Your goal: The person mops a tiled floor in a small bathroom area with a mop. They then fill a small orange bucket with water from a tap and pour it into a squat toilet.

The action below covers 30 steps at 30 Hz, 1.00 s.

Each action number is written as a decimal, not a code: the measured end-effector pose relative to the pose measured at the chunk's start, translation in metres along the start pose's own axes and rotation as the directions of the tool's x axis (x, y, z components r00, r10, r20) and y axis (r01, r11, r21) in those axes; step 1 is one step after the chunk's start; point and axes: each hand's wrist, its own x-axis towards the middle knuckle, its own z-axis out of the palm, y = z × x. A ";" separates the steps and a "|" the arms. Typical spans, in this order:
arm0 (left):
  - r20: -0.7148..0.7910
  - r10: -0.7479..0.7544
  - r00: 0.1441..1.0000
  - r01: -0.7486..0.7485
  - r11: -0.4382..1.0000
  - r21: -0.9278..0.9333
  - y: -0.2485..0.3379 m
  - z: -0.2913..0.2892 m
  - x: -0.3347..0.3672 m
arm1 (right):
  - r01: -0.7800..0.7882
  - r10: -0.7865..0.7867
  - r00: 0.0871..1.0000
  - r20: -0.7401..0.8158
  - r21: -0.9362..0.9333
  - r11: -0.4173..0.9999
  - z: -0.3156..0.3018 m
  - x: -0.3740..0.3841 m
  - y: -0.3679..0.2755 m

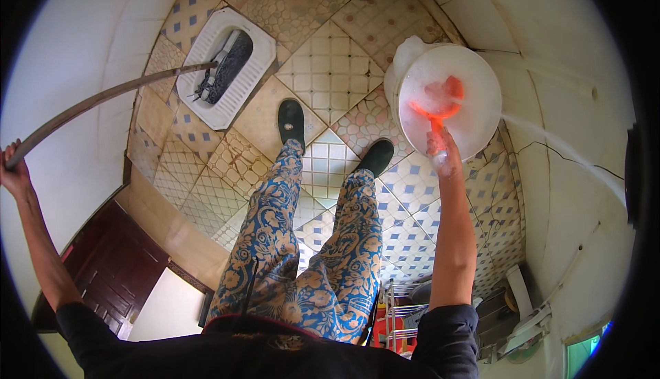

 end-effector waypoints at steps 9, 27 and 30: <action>-0.039 -0.014 0.999 0.014 1.000 0.000 -0.003 0.008 -0.006 | 0.128 -0.132 0.989 0.059 0.066 0.990 -0.022 -0.054 0.028; 0.001 -0.079 0.997 0.079 0.996 -0.035 0.004 0.009 0.002 | 0.137 -0.152 0.987 -0.044 -0.246 0.960 0.043 -0.149 0.037; 0.009 -0.092 0.996 0.092 0.993 -0.070 -0.012 -0.029 0.048 | 0.093 -0.117 0.991 -0.056 -0.318 0.943 0.075 -0.167 0.047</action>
